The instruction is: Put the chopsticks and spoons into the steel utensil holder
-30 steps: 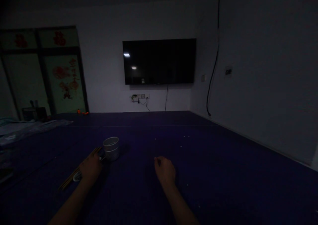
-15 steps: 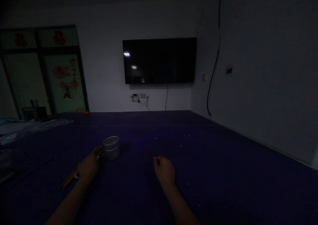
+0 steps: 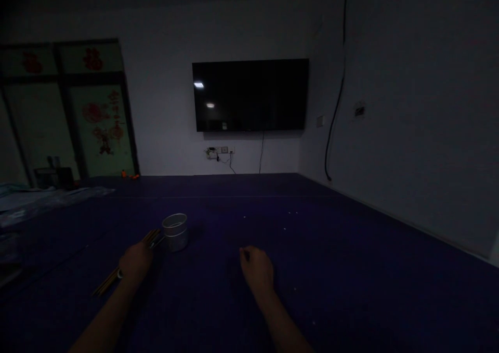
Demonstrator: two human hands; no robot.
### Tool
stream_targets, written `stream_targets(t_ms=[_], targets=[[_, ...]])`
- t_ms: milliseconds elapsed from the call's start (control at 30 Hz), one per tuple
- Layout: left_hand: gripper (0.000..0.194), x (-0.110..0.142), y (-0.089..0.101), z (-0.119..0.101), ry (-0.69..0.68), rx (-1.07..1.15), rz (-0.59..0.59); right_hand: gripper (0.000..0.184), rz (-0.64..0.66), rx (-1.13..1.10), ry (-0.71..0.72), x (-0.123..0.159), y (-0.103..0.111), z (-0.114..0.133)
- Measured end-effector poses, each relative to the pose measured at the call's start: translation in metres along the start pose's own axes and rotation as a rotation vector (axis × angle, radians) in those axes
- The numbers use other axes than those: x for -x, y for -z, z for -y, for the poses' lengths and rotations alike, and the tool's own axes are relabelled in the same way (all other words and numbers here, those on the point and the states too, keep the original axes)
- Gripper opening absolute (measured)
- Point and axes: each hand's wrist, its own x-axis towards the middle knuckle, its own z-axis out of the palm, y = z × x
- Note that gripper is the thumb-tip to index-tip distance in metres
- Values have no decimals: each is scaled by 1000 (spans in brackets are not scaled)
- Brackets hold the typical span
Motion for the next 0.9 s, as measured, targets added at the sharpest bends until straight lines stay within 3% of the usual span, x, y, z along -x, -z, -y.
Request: stream_targets(t_ms=[367, 900], targets=[[34, 3, 8, 1, 3, 0, 26, 32, -4, -25, 17, 0, -3, -2], [39, 3, 9, 0, -58, 46, -54, 35, 13, -15, 9, 0, -3, 0]])
